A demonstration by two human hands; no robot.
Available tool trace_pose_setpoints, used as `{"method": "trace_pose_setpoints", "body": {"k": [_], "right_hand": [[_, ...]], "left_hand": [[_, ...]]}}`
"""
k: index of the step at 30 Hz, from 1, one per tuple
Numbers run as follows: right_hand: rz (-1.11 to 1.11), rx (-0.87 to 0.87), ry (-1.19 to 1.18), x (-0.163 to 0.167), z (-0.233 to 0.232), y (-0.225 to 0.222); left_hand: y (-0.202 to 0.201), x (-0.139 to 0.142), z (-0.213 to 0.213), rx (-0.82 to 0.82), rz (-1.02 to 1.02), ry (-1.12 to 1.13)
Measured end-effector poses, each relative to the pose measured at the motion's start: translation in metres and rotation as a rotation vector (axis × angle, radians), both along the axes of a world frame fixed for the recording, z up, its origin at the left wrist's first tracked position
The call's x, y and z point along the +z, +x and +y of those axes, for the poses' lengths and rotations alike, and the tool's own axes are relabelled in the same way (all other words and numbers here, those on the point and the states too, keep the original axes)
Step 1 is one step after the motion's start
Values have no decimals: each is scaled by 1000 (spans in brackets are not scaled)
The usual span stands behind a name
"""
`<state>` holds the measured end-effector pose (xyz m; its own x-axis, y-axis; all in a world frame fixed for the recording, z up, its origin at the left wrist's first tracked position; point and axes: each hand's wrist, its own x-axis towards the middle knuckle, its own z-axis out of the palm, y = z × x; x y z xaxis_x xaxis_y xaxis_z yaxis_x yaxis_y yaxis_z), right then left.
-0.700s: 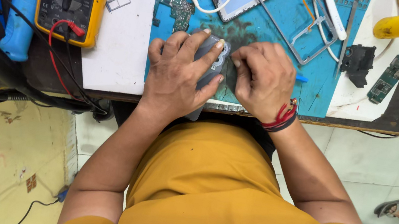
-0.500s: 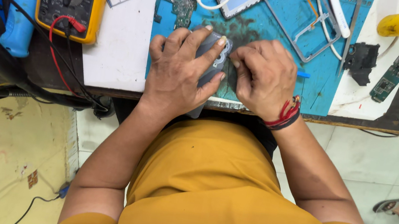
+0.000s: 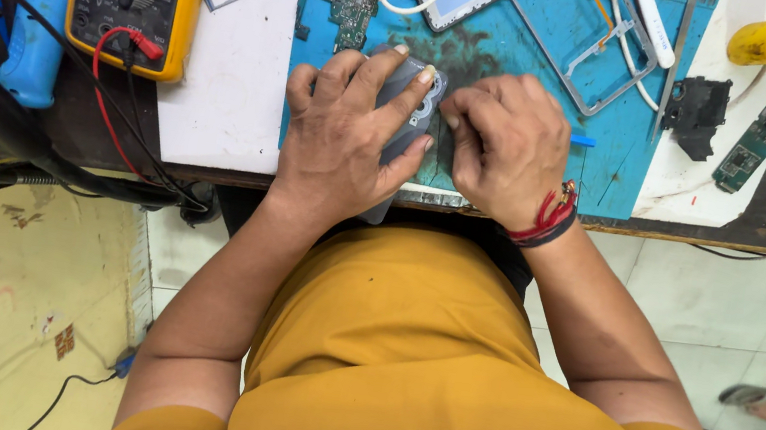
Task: The person pries open the back cover of a smartphone using a blue pry tool, then removes the mid-frame and works on the internal components with tweezers, manipulating the battery and flex cables on the workbench.
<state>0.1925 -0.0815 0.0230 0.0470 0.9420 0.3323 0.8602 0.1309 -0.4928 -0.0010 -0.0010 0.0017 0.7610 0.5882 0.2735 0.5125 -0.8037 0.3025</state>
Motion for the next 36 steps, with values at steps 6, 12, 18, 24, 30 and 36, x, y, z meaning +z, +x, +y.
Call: {"method": "trace_pose_setpoints", "body": {"k": [6, 12, 18, 24, 30, 36], "right_hand": [[-21, -63, 13, 0, 0, -3], [17, -101, 25, 1, -1, -4], [19, -63, 26, 1, -1, -4], [12, -4, 8, 1, -1, -3], [-6, -47, 2, 0, -1, -4], [1, -96, 12, 0, 0, -5]], "left_hand": [[0, -1, 0, 3, 8, 11], [1, -2, 1, 2, 21, 11], [1, -1, 0, 1, 6, 3], [1, 0, 1, 4, 0, 14], [1, 0, 0, 7, 19, 30], [1, -1, 1, 1, 17, 11]]}}
